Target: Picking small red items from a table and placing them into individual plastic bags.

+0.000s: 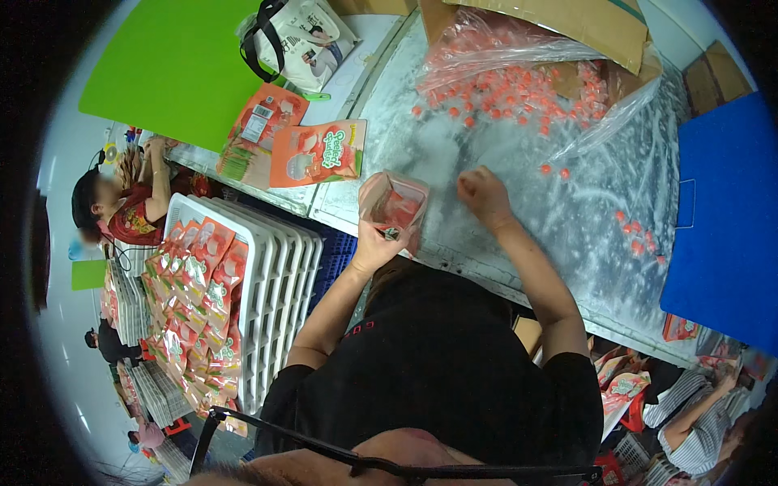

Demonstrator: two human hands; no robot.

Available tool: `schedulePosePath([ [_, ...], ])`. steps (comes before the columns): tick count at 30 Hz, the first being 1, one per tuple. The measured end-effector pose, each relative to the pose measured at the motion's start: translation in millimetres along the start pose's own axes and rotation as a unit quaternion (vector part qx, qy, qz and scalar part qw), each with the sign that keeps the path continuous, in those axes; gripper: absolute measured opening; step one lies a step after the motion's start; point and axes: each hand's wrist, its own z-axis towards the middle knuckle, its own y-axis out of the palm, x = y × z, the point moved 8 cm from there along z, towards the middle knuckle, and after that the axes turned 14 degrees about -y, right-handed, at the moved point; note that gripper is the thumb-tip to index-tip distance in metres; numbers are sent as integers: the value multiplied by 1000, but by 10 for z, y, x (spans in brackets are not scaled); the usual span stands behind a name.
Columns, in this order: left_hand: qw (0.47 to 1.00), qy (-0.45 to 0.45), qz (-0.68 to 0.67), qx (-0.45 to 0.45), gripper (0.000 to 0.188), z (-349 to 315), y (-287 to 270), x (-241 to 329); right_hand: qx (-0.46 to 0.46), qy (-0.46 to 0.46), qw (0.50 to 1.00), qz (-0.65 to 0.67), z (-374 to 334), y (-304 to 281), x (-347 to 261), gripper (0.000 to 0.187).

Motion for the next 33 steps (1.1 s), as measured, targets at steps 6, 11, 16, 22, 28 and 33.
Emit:
schedulePosePath([
  [6, 998, 9, 57, 23, 105, 45, 98, 274, 309, 120, 721, 608, 577, -712, -678, 13],
  [11, 997, -4, 69, 28, 111, 101, 243, 331, 319, 49, 766, 557, 808, -842, -1305, 12],
  [16, 997, -14, 70, 28, 114, 110, 284, 291, 251, -56, 855, 451, 820, -837, -1386, 15],
  [22, 997, -32, 49, 58, 119, 176, 275, 293, 159, -105, 912, 363, 860, -944, -1669, 18],
  [28, 987, -41, 54, 145, 129, 142, 237, 269, 112, -196, 958, 179, 948, -1243, -2000, 14],
  [33, 993, -35, 33, 108, 146, -109, 142, -60, -74, -244, 967, 3, 766, -944, -1968, 27],
])
